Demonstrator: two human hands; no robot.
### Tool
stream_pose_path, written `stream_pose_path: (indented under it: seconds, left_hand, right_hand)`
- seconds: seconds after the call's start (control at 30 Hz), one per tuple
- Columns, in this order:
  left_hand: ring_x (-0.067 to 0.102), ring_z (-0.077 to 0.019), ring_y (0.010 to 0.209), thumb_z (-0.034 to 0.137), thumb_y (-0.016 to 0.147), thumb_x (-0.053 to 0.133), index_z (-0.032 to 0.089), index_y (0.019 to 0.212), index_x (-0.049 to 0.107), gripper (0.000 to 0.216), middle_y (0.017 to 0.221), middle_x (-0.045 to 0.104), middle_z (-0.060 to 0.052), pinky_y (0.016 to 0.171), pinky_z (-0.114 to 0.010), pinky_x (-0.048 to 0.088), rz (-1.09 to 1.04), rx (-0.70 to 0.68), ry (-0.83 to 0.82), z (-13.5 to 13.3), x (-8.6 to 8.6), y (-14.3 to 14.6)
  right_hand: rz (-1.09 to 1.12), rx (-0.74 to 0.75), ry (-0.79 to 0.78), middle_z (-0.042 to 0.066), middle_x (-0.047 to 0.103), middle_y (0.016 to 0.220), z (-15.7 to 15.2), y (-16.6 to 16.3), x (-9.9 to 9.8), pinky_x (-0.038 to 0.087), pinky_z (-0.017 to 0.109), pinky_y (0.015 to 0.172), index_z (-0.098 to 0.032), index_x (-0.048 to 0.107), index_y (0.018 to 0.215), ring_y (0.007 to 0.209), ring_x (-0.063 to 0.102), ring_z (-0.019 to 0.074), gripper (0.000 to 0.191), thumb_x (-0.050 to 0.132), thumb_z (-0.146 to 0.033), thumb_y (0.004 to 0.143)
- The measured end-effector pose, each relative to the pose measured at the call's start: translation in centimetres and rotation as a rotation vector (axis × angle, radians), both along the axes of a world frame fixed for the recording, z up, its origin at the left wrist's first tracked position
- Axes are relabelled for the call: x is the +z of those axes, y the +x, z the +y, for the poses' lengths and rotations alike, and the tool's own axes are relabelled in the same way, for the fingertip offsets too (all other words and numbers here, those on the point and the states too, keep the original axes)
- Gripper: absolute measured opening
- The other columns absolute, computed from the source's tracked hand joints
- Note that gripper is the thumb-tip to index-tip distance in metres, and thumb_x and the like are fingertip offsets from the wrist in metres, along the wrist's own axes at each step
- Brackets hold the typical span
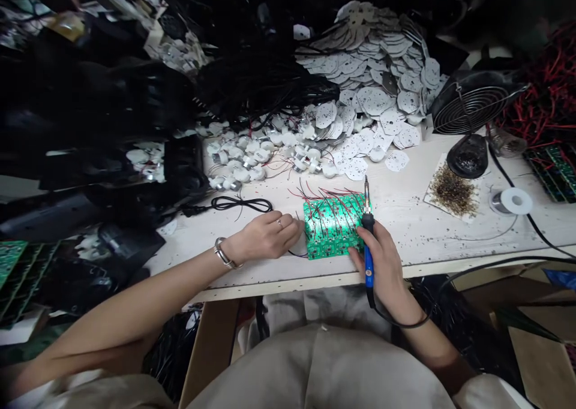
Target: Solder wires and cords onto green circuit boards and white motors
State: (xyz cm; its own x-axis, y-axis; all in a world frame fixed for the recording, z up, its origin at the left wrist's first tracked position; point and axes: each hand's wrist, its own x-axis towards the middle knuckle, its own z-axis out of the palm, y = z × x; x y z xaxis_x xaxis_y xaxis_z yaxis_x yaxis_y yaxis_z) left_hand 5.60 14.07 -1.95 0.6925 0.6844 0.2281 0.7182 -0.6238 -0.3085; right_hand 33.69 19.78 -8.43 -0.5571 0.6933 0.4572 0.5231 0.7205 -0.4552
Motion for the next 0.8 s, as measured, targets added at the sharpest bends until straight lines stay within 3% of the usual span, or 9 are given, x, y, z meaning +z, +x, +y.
stream_pose_path:
  seconds: [0.17, 0.27, 0.33, 0.4, 0.47, 0.53, 0.63, 0.73, 0.8]
  left_hand:
    - [0.059, -0.0162, 0.077, 0.013, 0.094, 0.045, 0.015, 0.085, 0.06, 0.018, 0.084, 0.067, -0.005, 0.065, -0.029, 0.042, -0.045, 0.035, -0.194, 2.1, -0.6, 2.3]
    - [0.062, -0.0148, 0.082, 0.018, 0.095, 0.046, 0.017, 0.103, 0.062, 0.018, 0.09, 0.069, -0.004, 0.069, -0.027, 0.046, -0.206, 0.118, -0.267, 3.0, -1.0, 1.7]
    - [0.064, -0.0138, 0.084, 0.022, 0.096, 0.044, 0.018, 0.113, 0.059, 0.023, 0.094, 0.07, -0.004, 0.073, -0.026, 0.048, -0.343, 0.298, -0.231, 3.1, -0.6, -0.1]
    - [0.064, -0.0185, 0.087, 0.028, 0.095, 0.045, 0.017, 0.115, 0.059, 0.026, 0.099, 0.069, -0.008, 0.072, -0.03, 0.049, -0.357, 0.594, -0.125, 3.0, 0.0, -2.5]
    - [0.063, -0.0274, 0.09, 0.034, 0.092, 0.05, 0.014, 0.113, 0.06, 0.03, 0.102, 0.067, -0.016, 0.068, -0.036, 0.047, -0.222, 0.888, -0.044, 2.9, 0.4, -4.9]
    - [0.061, -0.032, 0.091, 0.035, 0.09, 0.051, 0.013, 0.108, 0.061, 0.03, 0.099, 0.065, -0.018, 0.065, -0.038, 0.045, -0.083, 1.012, -0.073, 2.7, 0.4, -6.6]
    - [0.062, -0.0295, 0.093, 0.032, 0.091, 0.046, 0.014, 0.101, 0.062, 0.027, 0.099, 0.065, -0.015, 0.068, -0.036, 0.046, -0.015, 0.93, -0.154, 2.0, -0.2, -7.5]
    - [0.064, -0.0247, 0.091, 0.031, 0.092, 0.043, 0.017, 0.108, 0.061, 0.028, 0.11, 0.066, -0.011, 0.07, -0.033, 0.047, -0.052, 0.781, -0.261, 0.9, -0.3, -7.0]
    - [0.066, -0.0245, 0.089, 0.031, 0.091, 0.044, 0.017, 0.111, 0.059, 0.029, 0.108, 0.067, -0.01, 0.07, -0.033, 0.048, -0.063, 0.776, -0.343, 0.2, 0.0, -6.5]
  right_hand:
    - [0.008, -0.04, -0.029, 0.011, 0.055, 0.126, -0.3, 0.2, -0.6, 0.058, 0.043, 0.09, -0.027, 0.038, 0.139, 0.117, 0.058, 0.0263, 0.059, 0.064, -0.033, 0.086]
    - [0.036, -0.061, -0.037, 0.012, 0.055, 0.126, -0.4, 0.1, -1.0, 0.059, 0.043, 0.088, -0.026, 0.038, 0.139, 0.117, 0.059, 0.0263, 0.06, 0.064, -0.034, 0.086]
    - [0.06, -0.058, -0.045, 0.013, 0.055, 0.127, -0.4, 0.0, -1.3, 0.06, 0.044, 0.086, -0.026, 0.039, 0.139, 0.117, 0.06, 0.0267, 0.06, 0.065, -0.034, 0.086]
    - [0.072, -0.067, -0.064, 0.013, 0.054, 0.128, -0.4, -0.1, -1.5, 0.06, 0.045, 0.086, -0.026, 0.04, 0.138, 0.117, 0.06, 0.0275, 0.059, 0.065, -0.035, 0.085]
    - [0.063, -0.093, -0.085, 0.014, 0.054, 0.127, -0.5, -0.2, -1.6, 0.06, 0.046, 0.086, -0.025, 0.043, 0.135, 0.116, 0.06, 0.0283, 0.057, 0.066, -0.036, 0.085]
    - [0.05, -0.101, -0.1, 0.014, 0.055, 0.127, -0.5, -0.3, -1.6, 0.06, 0.046, 0.088, -0.025, 0.044, 0.134, 0.118, 0.06, 0.0282, 0.055, 0.066, -0.035, 0.085]
    - [0.05, -0.076, -0.088, 0.013, 0.053, 0.131, -0.5, -0.4, -1.4, 0.058, 0.044, 0.093, -0.026, 0.041, 0.136, 0.121, 0.058, 0.027, 0.057, 0.066, -0.033, 0.085]
    - [0.059, -0.078, -0.08, 0.013, 0.053, 0.132, -0.4, -0.4, -1.1, 0.057, 0.043, 0.095, -0.026, 0.039, 0.137, 0.123, 0.057, 0.0259, 0.058, 0.065, -0.031, 0.085]
    - [0.061, -0.097, -0.093, 0.013, 0.053, 0.132, -0.4, -0.4, -1.0, 0.057, 0.043, 0.095, -0.026, 0.04, 0.137, 0.123, 0.057, 0.0259, 0.057, 0.065, -0.03, 0.086]
